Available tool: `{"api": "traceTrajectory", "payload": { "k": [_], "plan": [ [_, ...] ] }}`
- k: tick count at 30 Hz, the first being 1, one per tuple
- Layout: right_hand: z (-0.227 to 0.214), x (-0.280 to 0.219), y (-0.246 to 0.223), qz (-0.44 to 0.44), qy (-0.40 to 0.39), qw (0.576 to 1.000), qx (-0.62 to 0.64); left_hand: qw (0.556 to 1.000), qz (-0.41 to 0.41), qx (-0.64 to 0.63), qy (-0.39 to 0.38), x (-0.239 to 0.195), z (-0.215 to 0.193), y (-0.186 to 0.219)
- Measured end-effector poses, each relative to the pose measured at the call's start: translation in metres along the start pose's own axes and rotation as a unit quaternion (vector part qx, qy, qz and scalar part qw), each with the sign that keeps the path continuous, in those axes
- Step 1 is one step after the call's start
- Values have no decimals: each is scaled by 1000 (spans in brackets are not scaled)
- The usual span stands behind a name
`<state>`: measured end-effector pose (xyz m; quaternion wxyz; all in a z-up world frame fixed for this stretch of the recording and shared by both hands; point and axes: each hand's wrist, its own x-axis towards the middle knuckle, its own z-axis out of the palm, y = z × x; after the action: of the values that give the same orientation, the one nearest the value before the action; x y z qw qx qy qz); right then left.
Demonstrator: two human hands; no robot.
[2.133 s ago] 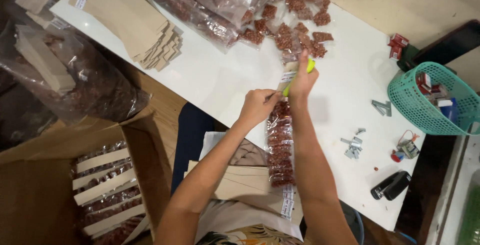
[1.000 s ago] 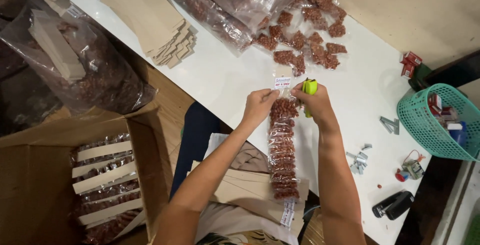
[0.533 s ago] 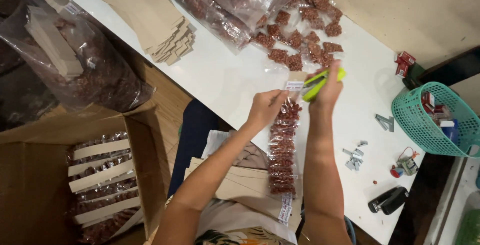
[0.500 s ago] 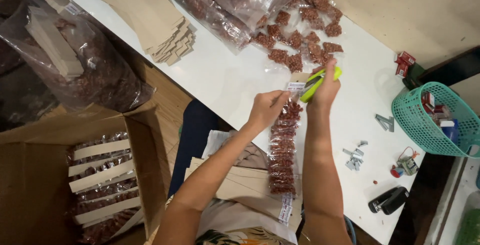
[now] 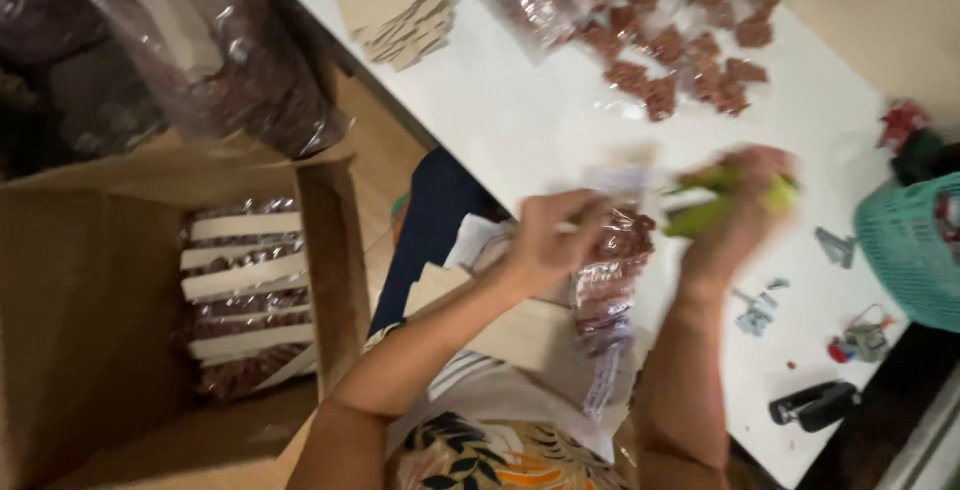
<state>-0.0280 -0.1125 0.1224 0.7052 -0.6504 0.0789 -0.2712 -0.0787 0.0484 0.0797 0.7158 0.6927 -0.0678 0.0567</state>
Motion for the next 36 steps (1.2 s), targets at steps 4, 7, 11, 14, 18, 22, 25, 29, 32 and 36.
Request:
{"api": "traceTrajectory", "payload": {
  "k": [4,7,11,14,18,22,25,29,32,36],
  "plan": [
    [-66,-15,-12,-173,-50,982,-61,988,-40,-44,142,-73,-110,38],
    [-113,-14,15,17,-36,995,-94,921,100,-17,375,-126,-191,51],
    [-170,-16,86,91,-28,988,-124,804,127,424,397,-142,-264,101],
    [-181,-17,116,186,9,974,-126,749,181,491,407,-145,-322,52],
    [-167,-40,109,187,19,967,-172,756,146,451,451,-154,-372,-84],
    [-146,-47,114,179,-7,961,-210,845,-189,415,279,-181,-365,-238],
    [-148,-50,130,197,-22,945,-261,886,-163,357,247,-165,-297,-236],
    [-146,-54,152,214,-34,941,-261,922,134,327,160,-125,-191,-148],
    [-147,-60,162,241,-47,944,-222,914,228,320,-103,-126,-140,-100],
    [-122,-56,143,234,-51,948,-211,838,267,406,-248,-134,-124,-82]
  ]
}}
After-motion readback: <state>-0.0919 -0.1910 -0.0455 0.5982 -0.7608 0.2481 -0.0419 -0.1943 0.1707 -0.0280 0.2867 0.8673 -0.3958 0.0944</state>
